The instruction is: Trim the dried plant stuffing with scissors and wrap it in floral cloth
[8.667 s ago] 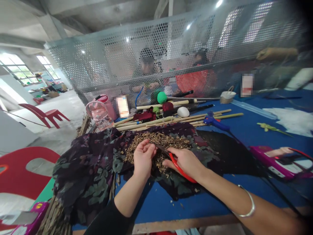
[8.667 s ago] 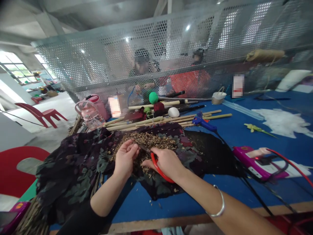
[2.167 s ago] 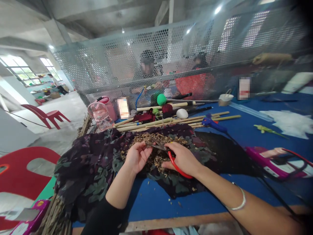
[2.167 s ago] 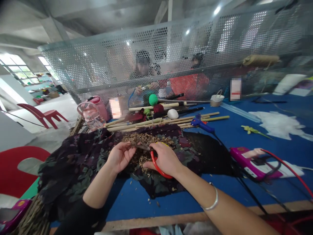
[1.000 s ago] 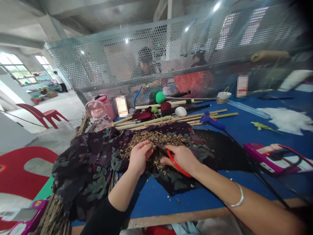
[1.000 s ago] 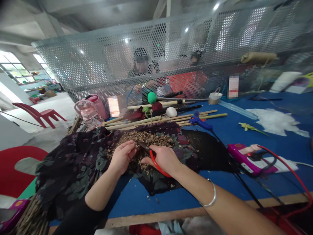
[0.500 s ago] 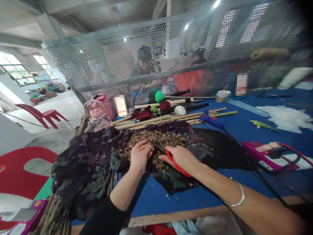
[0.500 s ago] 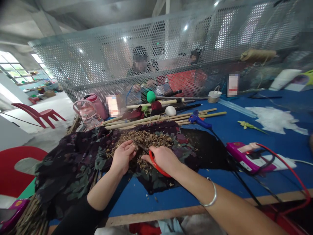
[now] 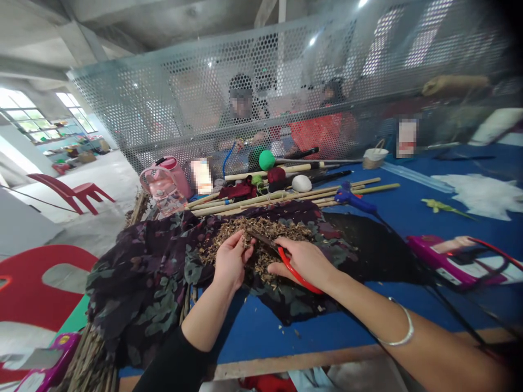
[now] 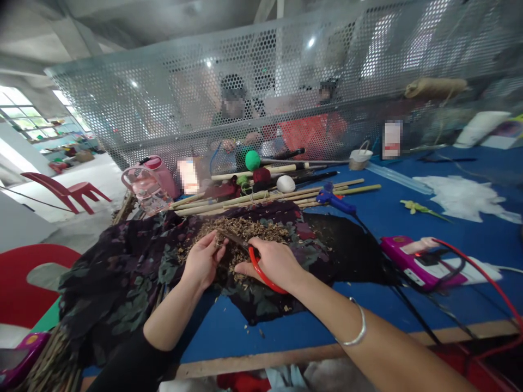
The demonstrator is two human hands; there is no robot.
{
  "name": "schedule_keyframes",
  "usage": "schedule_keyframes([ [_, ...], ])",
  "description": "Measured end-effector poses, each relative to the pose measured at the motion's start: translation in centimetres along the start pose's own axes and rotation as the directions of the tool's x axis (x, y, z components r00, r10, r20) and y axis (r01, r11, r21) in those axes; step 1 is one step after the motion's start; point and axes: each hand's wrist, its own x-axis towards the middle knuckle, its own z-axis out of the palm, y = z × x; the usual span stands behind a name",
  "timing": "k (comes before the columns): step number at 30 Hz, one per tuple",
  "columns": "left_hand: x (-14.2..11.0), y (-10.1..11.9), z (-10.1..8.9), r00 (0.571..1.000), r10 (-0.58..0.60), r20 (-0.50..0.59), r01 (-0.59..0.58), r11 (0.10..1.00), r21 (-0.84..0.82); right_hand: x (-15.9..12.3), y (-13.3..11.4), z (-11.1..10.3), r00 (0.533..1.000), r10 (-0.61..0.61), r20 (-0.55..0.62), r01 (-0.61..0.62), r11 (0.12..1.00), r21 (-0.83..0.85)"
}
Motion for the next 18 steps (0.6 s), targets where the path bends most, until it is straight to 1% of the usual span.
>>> schedule_keyframes([
  [3, 0.1, -0.3, -0.1, 0.998, 0.029, 0.057, -0.028, 0.999, -0.015, -0.1, -0.2, -0.1, 1.0, -0.027, 0.014, 0.027, 1.0, 0.008],
  [5, 0.0, -0.6, -0.2, 0.995, 0.065, 0.082, -0.064, 0.998, -0.006, -0.1, -0.1, 0.1, 0.998, -0.057, -0.003, 0.057, 0.998, 0.024],
  [10, -0.3, -1.0, -0.2, 0.981, 0.172, 0.09, -0.182, 0.976, 0.118, 0.0, 0.3, 1.0, 0.988, -0.133, -0.071, 0.138, 0.989, 0.06],
  [13, -0.5, -1.2, -0.1, 0.974, 0.204, 0.1, -0.217, 0.964, 0.156, 0.0, 0.0, 1.2, 0.988, -0.133, -0.079, 0.139, 0.987, 0.075],
  [18, -0.7, -1.2, 0.0, 0.971, 0.207, 0.121, -0.227, 0.955, 0.19, -0.2, -0.6, 1.0, 0.992, -0.085, -0.089, 0.094, 0.99, 0.107],
])
